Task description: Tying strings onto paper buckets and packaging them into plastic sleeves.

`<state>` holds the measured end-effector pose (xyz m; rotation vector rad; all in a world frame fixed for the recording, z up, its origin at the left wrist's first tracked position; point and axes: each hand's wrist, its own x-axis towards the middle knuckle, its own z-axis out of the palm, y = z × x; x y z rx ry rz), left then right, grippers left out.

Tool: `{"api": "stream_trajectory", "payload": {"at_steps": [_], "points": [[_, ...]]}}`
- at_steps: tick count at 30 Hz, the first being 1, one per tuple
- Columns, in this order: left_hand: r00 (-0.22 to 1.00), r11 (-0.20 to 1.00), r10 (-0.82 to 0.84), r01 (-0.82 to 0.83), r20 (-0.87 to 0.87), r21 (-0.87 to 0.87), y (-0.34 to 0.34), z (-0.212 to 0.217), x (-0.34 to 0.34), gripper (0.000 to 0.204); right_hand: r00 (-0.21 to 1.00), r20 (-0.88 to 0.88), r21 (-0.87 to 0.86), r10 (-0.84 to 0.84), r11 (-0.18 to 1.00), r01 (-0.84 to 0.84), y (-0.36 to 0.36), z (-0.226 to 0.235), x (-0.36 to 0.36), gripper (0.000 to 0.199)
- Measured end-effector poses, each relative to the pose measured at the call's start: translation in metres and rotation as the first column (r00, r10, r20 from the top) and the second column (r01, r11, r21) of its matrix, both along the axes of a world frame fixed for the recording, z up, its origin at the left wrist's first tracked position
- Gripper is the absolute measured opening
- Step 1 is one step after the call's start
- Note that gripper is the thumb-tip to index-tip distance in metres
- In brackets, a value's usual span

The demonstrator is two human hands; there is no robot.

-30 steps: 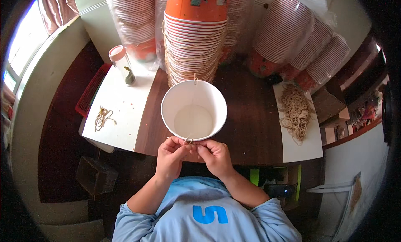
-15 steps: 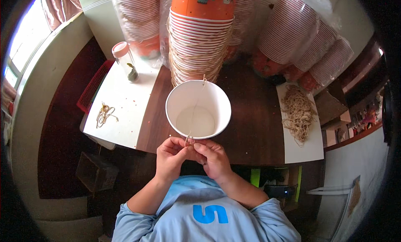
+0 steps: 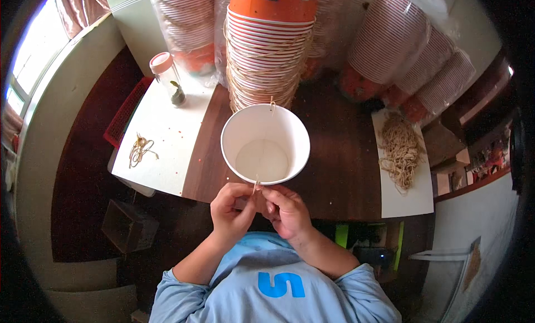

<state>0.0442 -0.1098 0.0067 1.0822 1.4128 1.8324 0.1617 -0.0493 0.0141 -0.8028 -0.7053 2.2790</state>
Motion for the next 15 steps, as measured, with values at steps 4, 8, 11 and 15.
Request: {"api": "stream_trajectory", "payload": {"at_steps": [4, 8, 11, 15], "points": [[0.904, 0.989, 0.130, -0.088, -0.407, 0.119, 0.0023, 0.0008, -0.0028, 0.017, 0.999, -0.039, 0.019, 0.024, 1.000, -0.024, 0.0000, -0.0002, 0.0022, 0.015], [0.814, 0.976, 0.191, -0.098, -0.549, 0.194, 0.0046, 0.0039, -0.0033, 0.020, 1.000, -0.018, 0.020, 0.021, 1.000, -0.021, -0.0014, 0.0002, 0.0034, 0.017], [0.787, 0.971, 0.214, -0.106, -0.579, 0.215, 0.0055, 0.0021, -0.0042, 0.020, 1.000, 0.007, 0.032, 0.010, 0.999, -0.010, -0.0025, -0.0002, 0.0033, 0.016], [0.775, 0.971, 0.221, -0.117, -0.592, 0.209, 0.0048, 0.0010, -0.0049, 0.019, 1.000, -0.014, 0.047, 0.012, 0.999, -0.011, -0.0026, -0.0040, 0.0053, 0.018]]}}
